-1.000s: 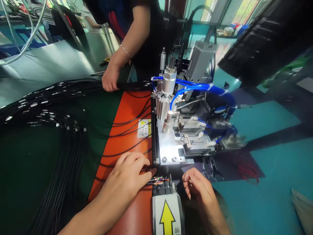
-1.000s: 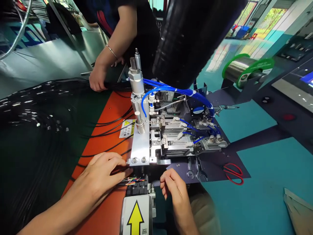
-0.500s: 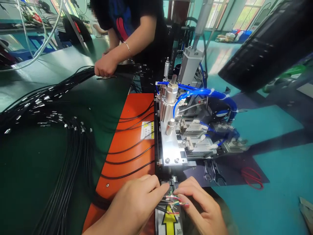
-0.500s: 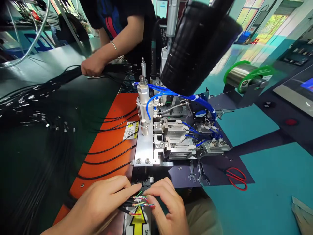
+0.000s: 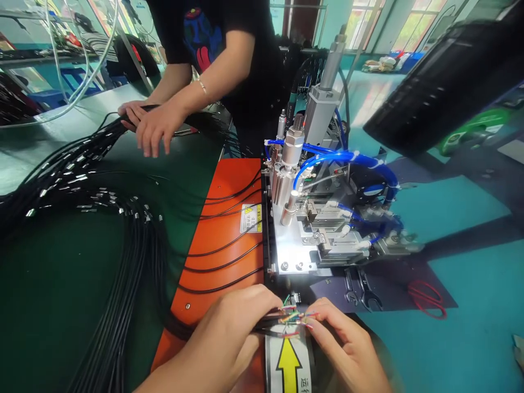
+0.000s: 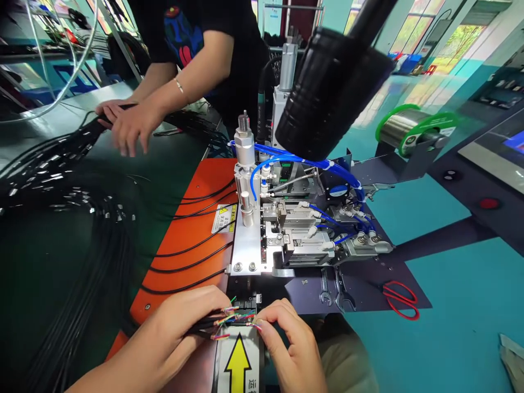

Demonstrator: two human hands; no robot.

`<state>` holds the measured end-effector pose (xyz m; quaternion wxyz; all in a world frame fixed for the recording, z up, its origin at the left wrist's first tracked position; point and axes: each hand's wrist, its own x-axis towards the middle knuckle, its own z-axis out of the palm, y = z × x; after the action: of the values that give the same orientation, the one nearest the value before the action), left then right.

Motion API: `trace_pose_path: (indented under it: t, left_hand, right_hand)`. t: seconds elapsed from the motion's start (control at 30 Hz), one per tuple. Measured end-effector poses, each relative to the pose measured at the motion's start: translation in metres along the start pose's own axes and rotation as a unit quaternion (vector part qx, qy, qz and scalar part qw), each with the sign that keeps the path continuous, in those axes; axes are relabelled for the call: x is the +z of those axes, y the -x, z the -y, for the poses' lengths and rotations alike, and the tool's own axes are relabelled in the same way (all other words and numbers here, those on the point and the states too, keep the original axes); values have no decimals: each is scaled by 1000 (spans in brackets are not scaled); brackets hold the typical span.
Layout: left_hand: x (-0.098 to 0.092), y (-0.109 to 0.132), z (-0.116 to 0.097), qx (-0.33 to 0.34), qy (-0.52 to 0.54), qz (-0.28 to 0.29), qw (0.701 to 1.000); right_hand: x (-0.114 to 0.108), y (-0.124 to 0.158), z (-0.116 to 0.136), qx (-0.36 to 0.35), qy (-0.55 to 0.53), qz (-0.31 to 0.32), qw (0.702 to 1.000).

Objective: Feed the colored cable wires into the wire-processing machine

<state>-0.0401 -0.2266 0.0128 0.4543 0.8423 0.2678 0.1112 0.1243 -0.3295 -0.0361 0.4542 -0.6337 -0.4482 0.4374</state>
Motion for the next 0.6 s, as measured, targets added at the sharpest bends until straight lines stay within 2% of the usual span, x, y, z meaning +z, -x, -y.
trace_pose_path:
  t: [0.13,0.23,0.47,0.6]
  left_hand:
    - [4,-3,-1,-35,21,-5,999]
    - [8,-2,-3,-28,17,-18,999]
    - [15,4,-1,-10,1,-105,994]
    - [17,7,0,28,-29,-118,992]
  right_hand:
    - [2,1,5,20,-9,-12,1000]
    - [5,1,12,14,-25,-35,999]
    - [2,5,9,4,-41,-68,997]
    - [2,7,11,-41,-27,-69,996]
